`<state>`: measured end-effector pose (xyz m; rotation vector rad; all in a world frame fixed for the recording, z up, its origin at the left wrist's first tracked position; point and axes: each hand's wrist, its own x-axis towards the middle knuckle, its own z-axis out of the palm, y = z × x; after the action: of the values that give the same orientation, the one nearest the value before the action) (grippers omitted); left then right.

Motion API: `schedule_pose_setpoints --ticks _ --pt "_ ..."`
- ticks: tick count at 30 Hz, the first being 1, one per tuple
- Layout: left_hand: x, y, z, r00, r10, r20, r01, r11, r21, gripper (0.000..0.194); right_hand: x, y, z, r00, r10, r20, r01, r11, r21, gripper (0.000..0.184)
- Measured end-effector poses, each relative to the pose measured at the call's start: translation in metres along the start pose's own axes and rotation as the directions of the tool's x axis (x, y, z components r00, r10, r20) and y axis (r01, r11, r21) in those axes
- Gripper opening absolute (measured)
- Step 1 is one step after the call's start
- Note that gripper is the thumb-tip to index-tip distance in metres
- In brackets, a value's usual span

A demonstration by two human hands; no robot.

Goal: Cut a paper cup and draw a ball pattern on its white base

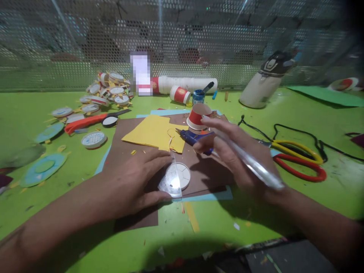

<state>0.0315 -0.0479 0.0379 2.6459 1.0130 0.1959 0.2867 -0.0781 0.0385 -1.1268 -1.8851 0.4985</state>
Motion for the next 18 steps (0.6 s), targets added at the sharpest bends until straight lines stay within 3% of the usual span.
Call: schedule_pose_setpoints --ticks 6,9,18 --pt "0.000 0.003 -0.002 1.000 0.013 0.010 -0.014 1.000 0.018 0.059 -0.002 -0.003 0.000 0.991 0.132 0.023 -0.134 0.981 0.140 0.027" --pt "0.000 0.001 -0.001 1.000 0.021 0.009 -0.021 1.000 0.022 0.059 -0.003 -0.001 0.005 0.978 0.206 0.017 -0.207 0.969 0.133 0.023" --pt "-0.001 -0.003 -0.001 0.998 0.064 -0.006 -0.064 0.998 0.019 0.055 -0.006 0.000 0.016 0.949 0.261 0.180 -0.297 0.929 0.219 0.009"
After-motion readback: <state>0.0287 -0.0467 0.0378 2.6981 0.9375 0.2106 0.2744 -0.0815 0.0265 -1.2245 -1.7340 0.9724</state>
